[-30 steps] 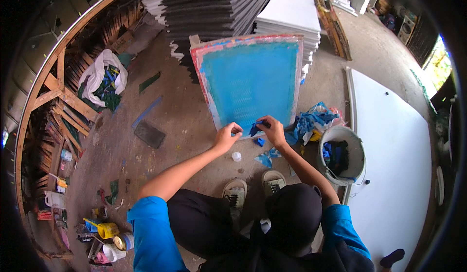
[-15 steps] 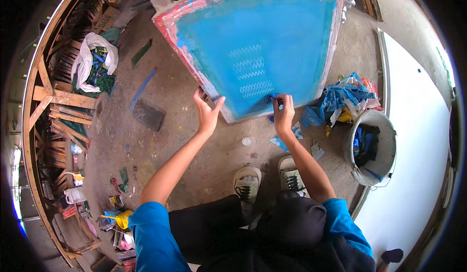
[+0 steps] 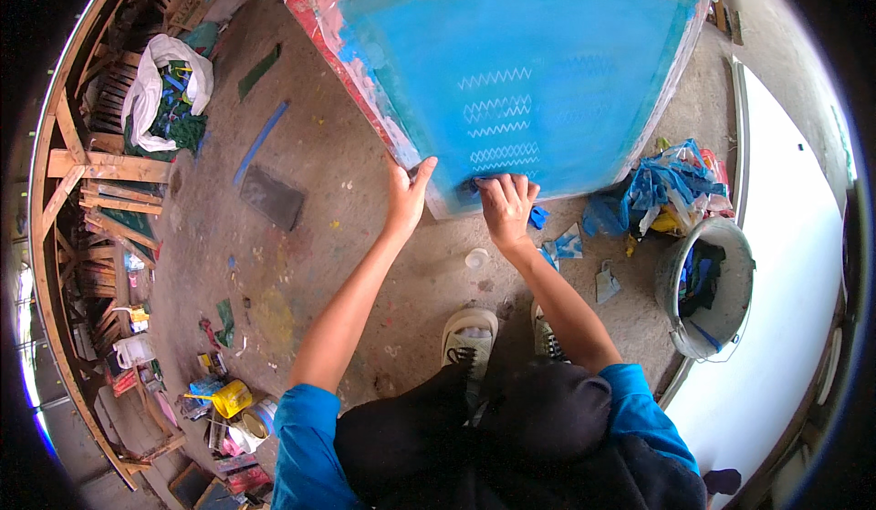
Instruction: The person sits on the floor and cleans a large, translucent blue plastic sheet. They repeatedly apply a white liquid from a small bottle onto a blue cloth and wipe the surface of the sheet in a zigzag pattern. The person periodically folds the cloth to use a clean section and continues wiping the same area.
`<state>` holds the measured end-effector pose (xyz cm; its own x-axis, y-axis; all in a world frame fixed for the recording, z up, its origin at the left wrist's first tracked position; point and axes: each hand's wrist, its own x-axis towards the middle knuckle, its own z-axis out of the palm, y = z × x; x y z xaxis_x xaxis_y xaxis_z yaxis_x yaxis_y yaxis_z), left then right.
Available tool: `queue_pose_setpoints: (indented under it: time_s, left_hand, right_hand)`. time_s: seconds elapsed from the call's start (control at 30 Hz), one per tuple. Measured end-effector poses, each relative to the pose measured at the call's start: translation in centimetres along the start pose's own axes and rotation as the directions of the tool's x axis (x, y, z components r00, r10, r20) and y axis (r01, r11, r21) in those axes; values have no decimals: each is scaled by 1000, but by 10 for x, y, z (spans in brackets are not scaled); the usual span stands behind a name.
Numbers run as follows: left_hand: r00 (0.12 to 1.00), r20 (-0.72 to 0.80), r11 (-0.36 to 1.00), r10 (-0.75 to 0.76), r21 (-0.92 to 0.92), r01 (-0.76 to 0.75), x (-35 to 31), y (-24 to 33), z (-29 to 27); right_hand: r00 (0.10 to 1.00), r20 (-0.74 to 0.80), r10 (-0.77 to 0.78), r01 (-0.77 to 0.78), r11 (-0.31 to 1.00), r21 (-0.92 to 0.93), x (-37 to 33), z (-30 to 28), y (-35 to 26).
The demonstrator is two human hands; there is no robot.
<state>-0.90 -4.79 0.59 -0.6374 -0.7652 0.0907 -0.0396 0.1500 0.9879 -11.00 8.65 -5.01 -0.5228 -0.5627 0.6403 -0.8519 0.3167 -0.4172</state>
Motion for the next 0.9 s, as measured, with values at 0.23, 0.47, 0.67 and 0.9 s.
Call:
queue_pose_setpoints:
  time_s: [0.23, 0.47, 0.67, 0.9]
  left_hand:
    - [1000, -2, 999, 5, 44, -5, -1, 0, -3]
    - [997, -47, 998, 57, 1, -57, -2, -4, 3]
    - [998, -14, 996, 69, 57, -68, 0, -5, -5]
    - [997, -24, 996, 75, 48, -74, 1, -9, -1]
  right_hand:
    - [981, -79, 176, -182, 980, -78, -7, -20, 40]
    - [997, 58, -48, 44, 996, 72, 7, -7, 4]
    - [996, 58, 67, -64, 996, -65, 8, -27, 21]
    - [901, -214, 377, -383, 924, 13, 5, -25, 47]
